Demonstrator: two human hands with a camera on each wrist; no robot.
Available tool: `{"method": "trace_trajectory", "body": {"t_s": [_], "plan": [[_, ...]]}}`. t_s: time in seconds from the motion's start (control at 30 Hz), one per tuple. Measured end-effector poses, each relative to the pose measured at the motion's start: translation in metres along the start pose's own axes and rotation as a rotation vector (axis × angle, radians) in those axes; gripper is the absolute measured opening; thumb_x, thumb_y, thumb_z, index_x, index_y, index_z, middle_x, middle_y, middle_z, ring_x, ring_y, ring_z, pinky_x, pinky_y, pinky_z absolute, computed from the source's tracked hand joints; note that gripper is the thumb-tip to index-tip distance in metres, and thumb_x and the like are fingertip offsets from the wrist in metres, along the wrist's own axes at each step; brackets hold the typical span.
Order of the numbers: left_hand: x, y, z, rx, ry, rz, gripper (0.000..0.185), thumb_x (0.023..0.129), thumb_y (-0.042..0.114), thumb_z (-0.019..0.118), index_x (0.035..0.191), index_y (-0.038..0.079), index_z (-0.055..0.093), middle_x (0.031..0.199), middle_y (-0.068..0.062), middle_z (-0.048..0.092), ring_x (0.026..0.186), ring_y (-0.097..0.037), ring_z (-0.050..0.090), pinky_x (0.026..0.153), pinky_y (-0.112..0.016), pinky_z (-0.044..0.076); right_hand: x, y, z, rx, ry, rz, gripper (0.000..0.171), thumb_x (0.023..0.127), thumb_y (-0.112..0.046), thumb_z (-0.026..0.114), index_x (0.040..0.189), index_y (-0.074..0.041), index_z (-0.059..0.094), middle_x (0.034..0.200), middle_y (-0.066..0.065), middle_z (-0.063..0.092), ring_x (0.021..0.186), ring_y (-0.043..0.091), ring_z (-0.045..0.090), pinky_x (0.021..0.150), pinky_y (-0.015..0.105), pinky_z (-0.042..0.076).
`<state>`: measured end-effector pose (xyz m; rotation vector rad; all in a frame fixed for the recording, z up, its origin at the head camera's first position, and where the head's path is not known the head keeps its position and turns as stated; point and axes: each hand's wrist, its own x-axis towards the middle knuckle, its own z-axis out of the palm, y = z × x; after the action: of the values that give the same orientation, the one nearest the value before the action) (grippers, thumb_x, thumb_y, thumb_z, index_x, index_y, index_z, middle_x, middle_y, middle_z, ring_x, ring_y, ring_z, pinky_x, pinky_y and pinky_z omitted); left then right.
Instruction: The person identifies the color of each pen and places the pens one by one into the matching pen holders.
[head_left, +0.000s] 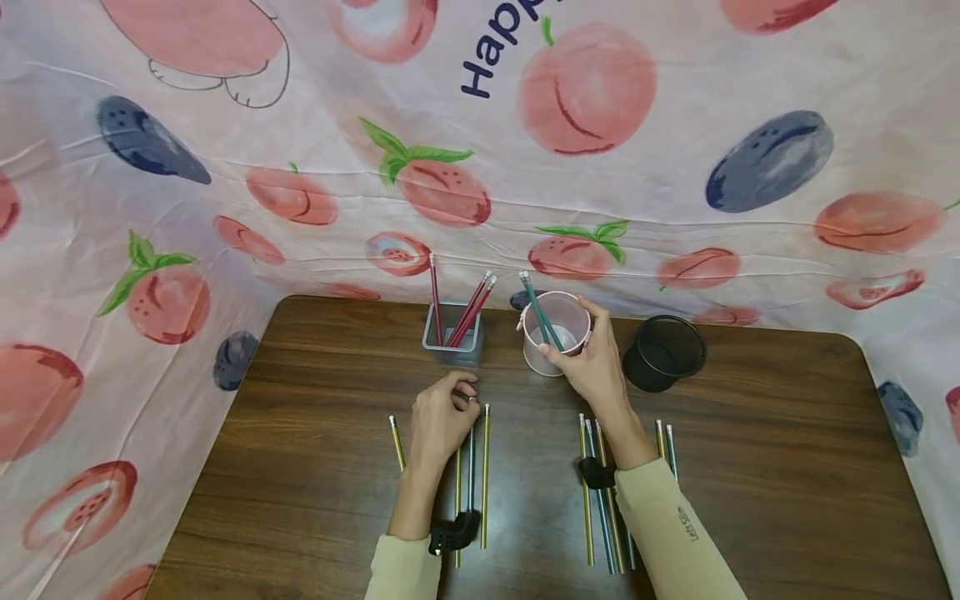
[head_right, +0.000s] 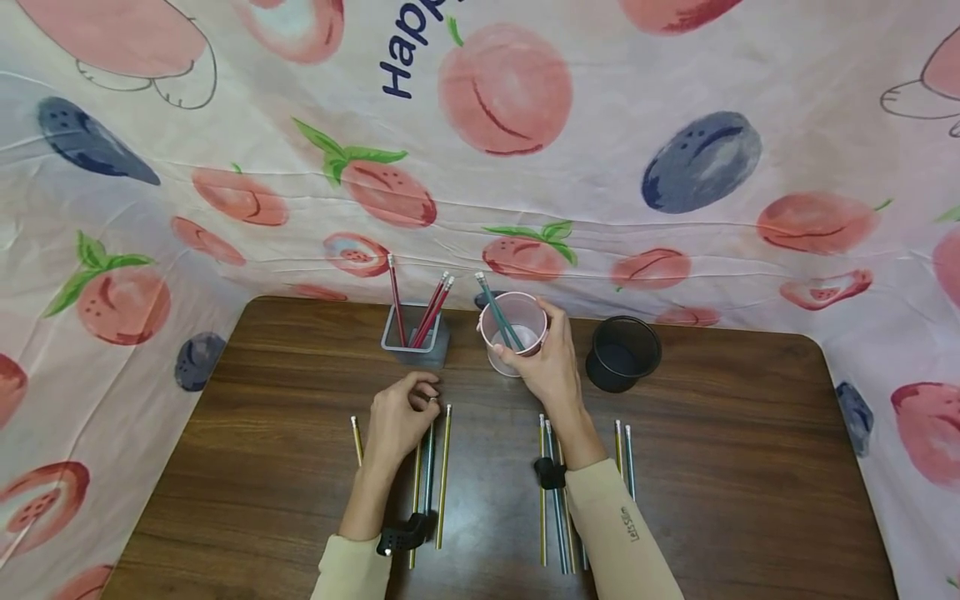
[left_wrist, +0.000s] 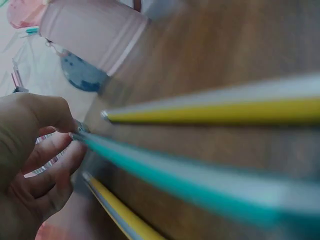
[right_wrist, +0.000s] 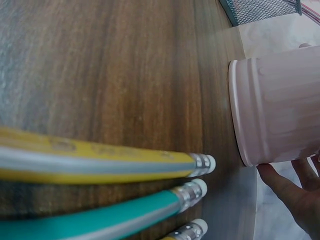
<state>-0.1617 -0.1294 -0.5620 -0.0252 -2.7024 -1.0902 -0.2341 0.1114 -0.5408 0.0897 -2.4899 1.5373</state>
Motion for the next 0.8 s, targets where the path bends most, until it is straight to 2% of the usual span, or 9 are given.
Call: {"method": "trace_trajectory", "body": {"t_s": [0.17, 0.43, 0.5, 0.67, 0.8], "plan": [[0.009, 0.008, -0.004, -0.134, -0.01, -0.021, 0.028, 0.076, -0.004, 0.069, 0.101, 0.008, 0.074, 0.079, 0.007, 0.07, 0.062, -0.005, 0.063, 0.059, -0.026, 0.053, 0.0, 0.002, 0.0, 0.0, 0.003, -0.005, 0.093, 0.07, -0.032, 0.09, 0.144, -0.011, 0.038, 0.135, 0.023, 0.049, 0.12, 0.039, 0.053, 0.097, 0.05, 0.044], [0.016, 0.011, -0.006, -0.206, 0.004, -0.013, 0.025, 0.079, -0.006, 0.069, 0.1, 0.008, 0.074, 0.08, 0.008, 0.07, 0.066, -0.006, 0.064, 0.06, -0.026, 0.05, 0.0, 0.0, -0.001, 0.002, 0.004, -0.019, 0.092, 0.071, -0.031, 0.09, 0.144, -0.01, 0.038, 0.134, 0.024, 0.049, 0.12, 0.039, 0.053, 0.097, 0.05, 0.044], [0.016, 0.012, -0.006, -0.243, 0.004, -0.012, 0.025, 0.08, -0.006, 0.068, 0.1, 0.007, 0.074, 0.082, 0.006, 0.07, 0.065, -0.007, 0.064, 0.056, -0.026, 0.051, 0.001, 0.0, -0.001, 0.005, 0.003, -0.017, 0.092, 0.071, -0.03, 0.09, 0.144, -0.01, 0.038, 0.134, 0.024, 0.049, 0.12, 0.039, 0.053, 0.098, 0.05, 0.044], [0.019, 0.018, -0.005, -0.405, -0.018, -0.027, 0.018, 0.085, -0.004, 0.068, 0.101, 0.002, 0.072, 0.087, -0.003, 0.07, 0.064, -0.012, 0.066, 0.045, -0.029, 0.054, 0.001, 0.0, -0.001, 0.01, -0.002, -0.016, 0.091, 0.071, -0.029, 0.09, 0.143, -0.009, 0.038, 0.133, 0.024, 0.05, 0.12, 0.039, 0.053, 0.098, 0.05, 0.044], [0.022, 0.024, -0.004, -0.512, -0.024, -0.023, 0.014, 0.087, -0.003, 0.07, 0.1, 0.002, 0.072, 0.088, -0.009, 0.07, 0.065, -0.016, 0.067, 0.048, -0.031, 0.056, 0.0, 0.001, -0.001, 0.011, -0.008, -0.012, 0.091, 0.072, -0.03, 0.089, 0.144, -0.009, 0.038, 0.133, 0.023, 0.049, 0.12, 0.039, 0.053, 0.098, 0.05, 0.044]]}}
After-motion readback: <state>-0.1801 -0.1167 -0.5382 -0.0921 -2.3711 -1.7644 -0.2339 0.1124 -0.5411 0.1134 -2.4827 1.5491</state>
